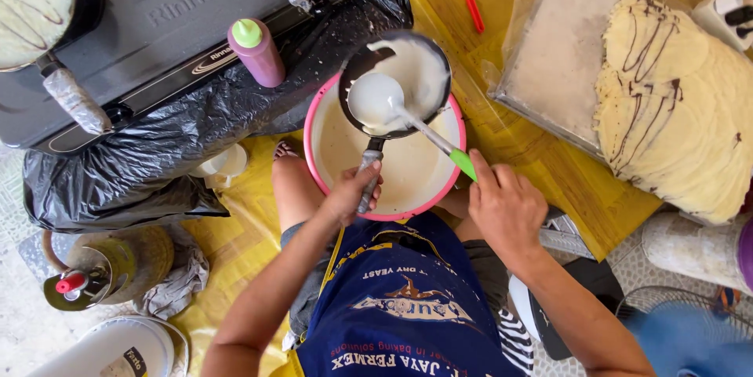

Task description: Preparing and cooking crepes on multiple pans, including pouring batter, swirling pans, and flipping crepes onto a stack.

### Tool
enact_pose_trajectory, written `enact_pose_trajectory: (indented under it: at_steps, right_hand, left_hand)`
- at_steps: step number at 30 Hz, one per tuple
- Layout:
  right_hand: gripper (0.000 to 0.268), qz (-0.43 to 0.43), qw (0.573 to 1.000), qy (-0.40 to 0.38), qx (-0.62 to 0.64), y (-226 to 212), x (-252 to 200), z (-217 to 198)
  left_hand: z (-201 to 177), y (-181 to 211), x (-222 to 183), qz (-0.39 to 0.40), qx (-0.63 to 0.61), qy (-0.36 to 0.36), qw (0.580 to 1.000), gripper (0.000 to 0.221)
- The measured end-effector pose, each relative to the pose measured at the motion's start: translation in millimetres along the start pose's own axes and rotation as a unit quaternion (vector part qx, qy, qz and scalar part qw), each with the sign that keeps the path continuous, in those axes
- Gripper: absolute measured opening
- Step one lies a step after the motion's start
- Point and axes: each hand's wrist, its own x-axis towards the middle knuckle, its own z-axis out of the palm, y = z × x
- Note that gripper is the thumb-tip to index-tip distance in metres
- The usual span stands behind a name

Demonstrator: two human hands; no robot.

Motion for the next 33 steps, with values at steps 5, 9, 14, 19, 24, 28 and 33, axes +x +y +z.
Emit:
enact_pose_trajectory:
  at_steps: [5, 9, 14, 19, 24, 28, 33]
  right_hand:
    - [0.046, 0.129, 0.984, -0.091, 0.083, 2, -8, 23]
    - [0.043, 0.187, 0.965, -0.141, 0.115, 4, -25, 39]
    - [0.045, 0.266, 0.932, -0.195, 0.151, 11, -38, 60]
    - [0.046, 0.257, 0.952, -0.132, 0.101, 34, -45, 40]
    - [0.046, 0.209, 0.973, -0.078, 0.062, 28, -42, 27]
    - [0.045, 0.196, 0.973, -0.071, 0.095, 23, -33, 6]
    - [0.047, 0.209, 0.97, -0.056, 0.107, 29, -40, 39]
  left_hand:
    - [3, 63, -16, -0.162, 0.16, -0.043, 0.973, 0.045]
    - [1, 61, -13, -0.157, 0.273, -0.037, 0.949, 0.042]
    - [12, 73, -37, -0.112, 0.379, -0.032, 0.918, 0.036]
    - [-8, 43, -40, -0.07, 0.257, -0.06, 0.962, 0.035]
    - [-5, 17, -45, -0.053, 0.164, -0.087, 0.981, 0.03]
    - [-2, 17, -47, -0.041, 0.145, -0.087, 0.985, 0.03]
    - [-15, 30, -52, -0.043, 0.171, -0.079, 0.981, 0.03]
